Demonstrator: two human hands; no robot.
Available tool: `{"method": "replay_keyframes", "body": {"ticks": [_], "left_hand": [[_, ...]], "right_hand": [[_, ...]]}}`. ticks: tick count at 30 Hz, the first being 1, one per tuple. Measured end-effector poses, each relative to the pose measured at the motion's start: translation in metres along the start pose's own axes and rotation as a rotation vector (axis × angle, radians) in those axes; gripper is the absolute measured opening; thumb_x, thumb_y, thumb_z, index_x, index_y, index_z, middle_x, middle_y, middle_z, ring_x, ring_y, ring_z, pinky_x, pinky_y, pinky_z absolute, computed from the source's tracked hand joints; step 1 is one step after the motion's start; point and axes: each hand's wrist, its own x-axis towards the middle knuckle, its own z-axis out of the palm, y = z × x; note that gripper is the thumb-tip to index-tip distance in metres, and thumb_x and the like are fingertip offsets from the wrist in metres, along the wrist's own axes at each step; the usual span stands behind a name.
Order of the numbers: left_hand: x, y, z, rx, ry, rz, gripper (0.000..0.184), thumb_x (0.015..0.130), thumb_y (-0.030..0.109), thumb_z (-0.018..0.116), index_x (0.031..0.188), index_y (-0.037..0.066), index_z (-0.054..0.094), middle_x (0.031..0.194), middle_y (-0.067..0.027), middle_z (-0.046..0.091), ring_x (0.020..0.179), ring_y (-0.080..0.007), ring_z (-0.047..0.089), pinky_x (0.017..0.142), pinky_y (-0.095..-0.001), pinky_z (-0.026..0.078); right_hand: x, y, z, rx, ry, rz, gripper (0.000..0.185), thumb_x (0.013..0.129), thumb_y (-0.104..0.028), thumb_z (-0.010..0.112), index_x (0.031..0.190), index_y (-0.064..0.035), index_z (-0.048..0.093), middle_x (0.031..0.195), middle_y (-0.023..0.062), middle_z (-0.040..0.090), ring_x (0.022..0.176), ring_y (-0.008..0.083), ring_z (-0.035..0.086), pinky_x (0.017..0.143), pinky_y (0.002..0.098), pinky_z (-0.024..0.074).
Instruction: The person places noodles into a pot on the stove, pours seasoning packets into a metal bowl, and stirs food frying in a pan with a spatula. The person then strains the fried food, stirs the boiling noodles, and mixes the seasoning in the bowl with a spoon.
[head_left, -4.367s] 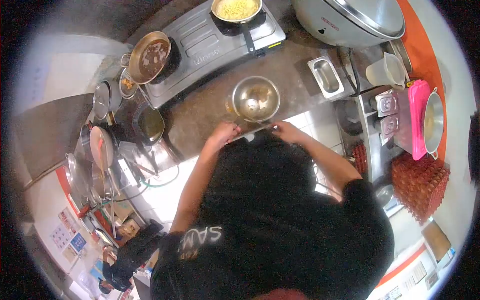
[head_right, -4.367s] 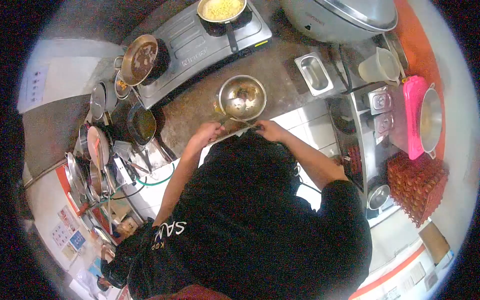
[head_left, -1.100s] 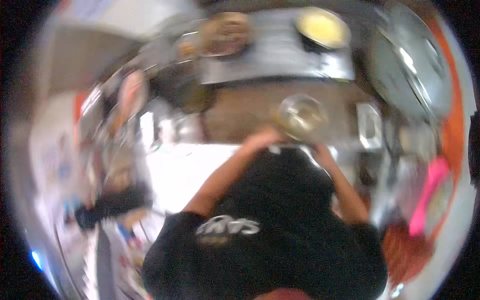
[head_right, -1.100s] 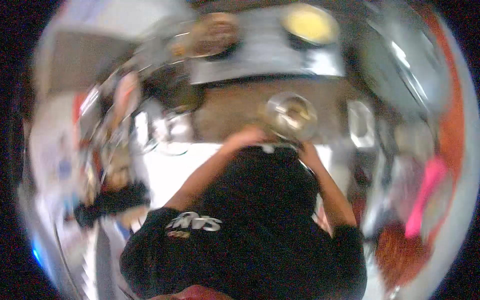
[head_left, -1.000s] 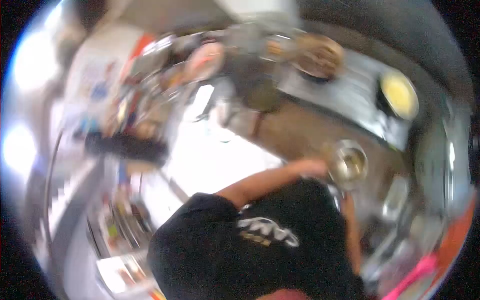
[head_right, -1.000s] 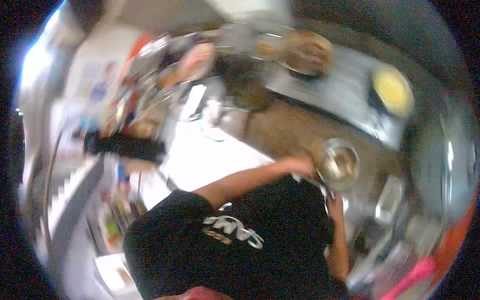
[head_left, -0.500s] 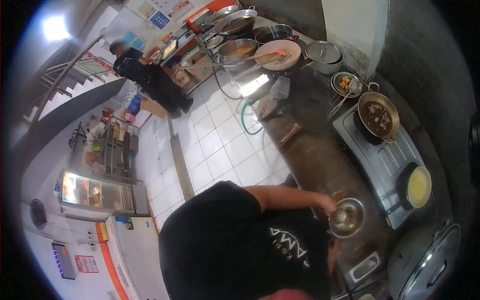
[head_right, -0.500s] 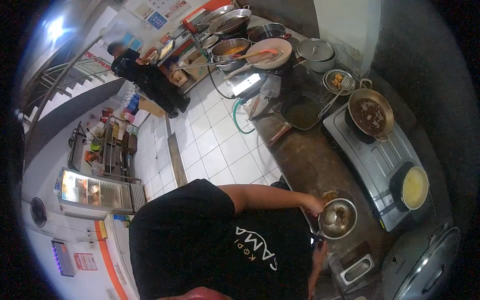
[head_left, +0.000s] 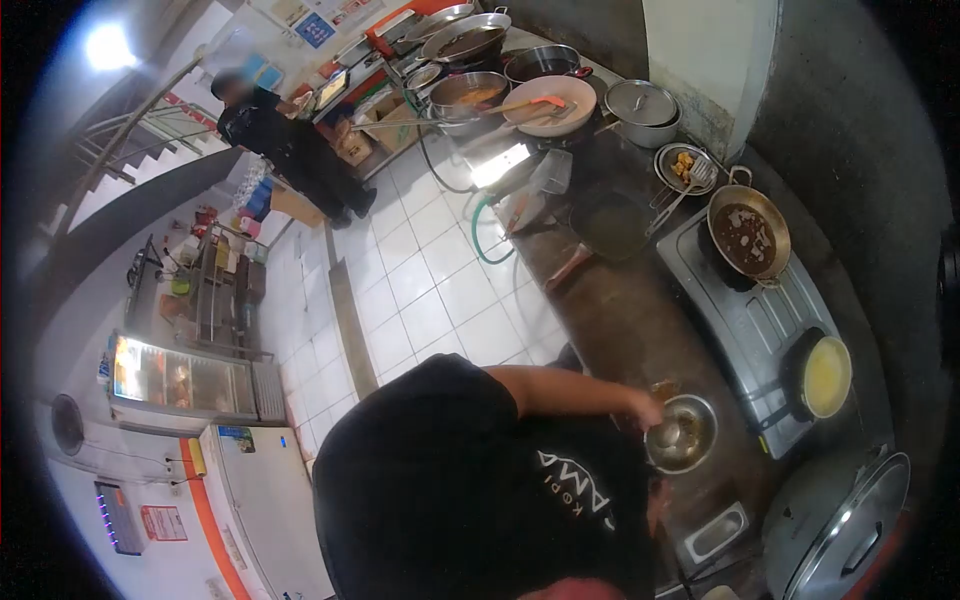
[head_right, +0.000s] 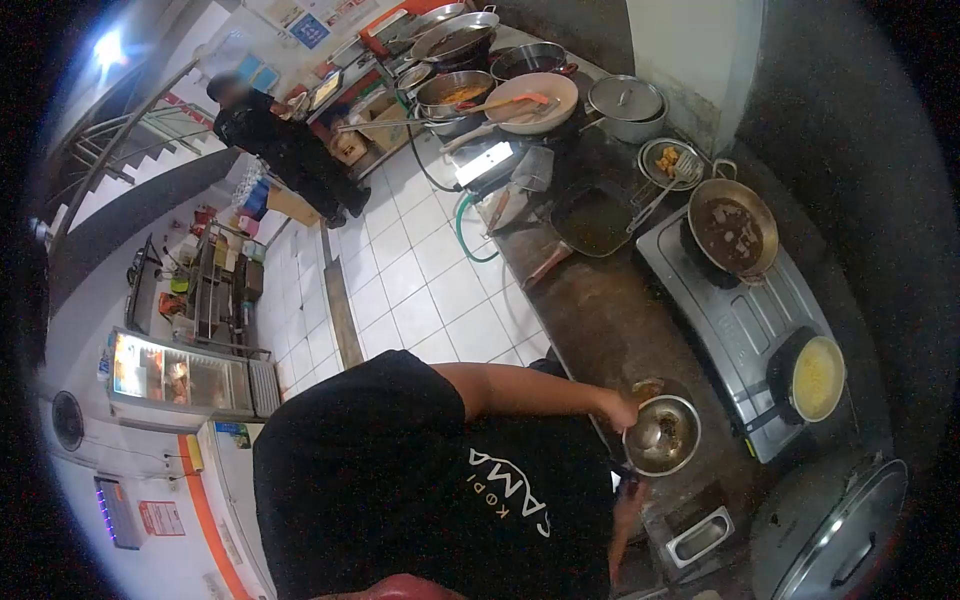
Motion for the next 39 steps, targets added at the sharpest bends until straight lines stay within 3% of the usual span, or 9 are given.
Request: {"method": "replay_keyframes", "body": {"ticks": [3, 5, 6, 24, 30, 33, 36, 38, 39], "left_hand": [[0.003, 0.0, 0.001, 0.124, -0.011, 0.067, 0.024, 0.064, 0.015, 0.057, 0.075, -0.005, 0.06, 0.066, -0.0167, 0.058, 0.056, -0.0275, 0.055, 0.051, -0.0376, 0.044], [0.007, -0.001, 0.002, 0.199, -0.01, 0.11, 0.023, 0.062, 0.014, 0.056, 0.074, -0.005, 0.06, 0.065, -0.0171, 0.058, 0.056, -0.028, 0.055, 0.051, -0.038, 0.044], [0.009, -0.001, 0.002, 0.237, -0.008, 0.132, 0.023, 0.062, 0.014, 0.056, 0.074, -0.005, 0.06, 0.065, -0.0173, 0.058, 0.056, -0.0282, 0.055, 0.051, -0.0383, 0.044], [0.013, 0.0, 0.004, 0.592, 0.13, 0.389, 0.025, 0.063, 0.019, 0.059, 0.072, -0.004, 0.061, 0.063, -0.018, 0.057, 0.057, -0.0284, 0.055, 0.051, -0.0398, 0.043], [0.016, -0.001, 0.003, 0.651, 0.179, 0.441, 0.027, 0.064, 0.022, 0.06, 0.072, -0.004, 0.061, 0.063, -0.0179, 0.057, 0.057, -0.0281, 0.055, 0.051, -0.04, 0.042], [0.018, -0.003, 0.005, 0.675, 0.195, 0.461, 0.028, 0.065, 0.023, 0.061, 0.072, -0.004, 0.061, 0.063, -0.0179, 0.057, 0.057, -0.0279, 0.055, 0.051, -0.0401, 0.042], [0.022, -0.005, 0.008, 0.686, 0.215, 0.483, 0.028, 0.066, 0.024, 0.061, 0.071, -0.004, 0.061, 0.063, -0.0178, 0.057, 0.057, -0.0278, 0.055, 0.051, -0.0402, 0.042], [0.023, -0.005, 0.007, 0.738, 0.241, 0.484, 0.027, 0.065, 0.022, 0.061, 0.072, -0.003, 0.062, 0.065, -0.0173, 0.058, 0.06, -0.0288, 0.056, 0.053, -0.0398, 0.043], [0.015, 0.0, 0.002, 0.739, 0.245, 0.481, 0.027, 0.065, 0.022, 0.061, 0.072, -0.003, 0.062, 0.065, -0.0173, 0.058, 0.06, -0.0288, 0.056, 0.053, -0.0398, 0.043]], "right_hand": [[0.008, 0.054, 0.01, -0.036, 0.017, -0.41, 0.037, 0.081, -0.028, 0.047, 0.106, -0.0003, 0.046, 0.098, 0.0218, 0.05, 0.093, 0.0322, 0.048, 0.081, 0.0405, 0.0369], [-0.006, -0.012, -0.001, -0.029, -0.02, 0.131, 0.024, 0.08, -0.006, 0.045, 0.103, 0.001, 0.045, 0.089, 0.0113, 0.051, 0.074, 0.0188, 0.051, 0.069, 0.0285, 0.0404], [-0.009, -0.051, -0.009, 0.281, 0.036, 0.086, 0.024, 0.081, -0.007, 0.044, 0.104, 0.0021, 0.044, 0.088, 0.0116, 0.053, 0.074, 0.0189, 0.051, 0.068, 0.0287, 0.0411], [0.003, 0.0, 0.005, 0.054, 0.146, 0.039, 0.027, 0.079, -0.006, 0.048, 0.103, 0.0045, 0.044, 0.09, 0.0142, 0.053, 0.081, 0.0207, 0.051, 0.073, 0.0302, 0.04], [0.001, -0.01, -0.006, 0.079, -0.026, 0.145, 0.024, 0.078, -0.007, 0.049, 0.099, 0.0038, 0.046, 0.094, 0.0167, 0.053, 0.086, 0.0247, 0.052, 0.076, 0.0317, 0.0397], [-0.007, -0.023, -0.008, 0.126, 0.056, -0.24, 0.023, 0.078, -0.006, 0.048, 0.099, 0.0035, 0.047, 0.093, 0.0167, 0.054, 0.087, 0.0247, 0.053, 0.076, 0.0321, 0.0399], [-0.008, -0.033, -0.012, 0.05, -0.011, 0.11, 0.045, 0.072, -0.025, 0.056, 0.11, -0.004, 0.043, 0.098, 0.0136, 0.052, 0.094, 0.0228, 0.048, 0.082, 0.0306, 0.0374], [0.005, -0.035, -0.017, -0.098, -0.053, 0.161, 0.025, 0.077, 0.0, 0.048, 0.101, 0.0028, 0.046, 0.095, 0.0152, 0.054, 0.087, 0.0228, 0.053, 0.075, 0.0313, 0.0405], [0.005, -0.04, -0.017, -0.099, -0.054, 0.156, 0.025, 0.077, 0.0, 0.048, 0.101, 0.0028, 0.046, 0.095, 0.0152, 0.054, 0.087, 0.0228, 0.053, 0.075, 0.0313, 0.0405]]}}
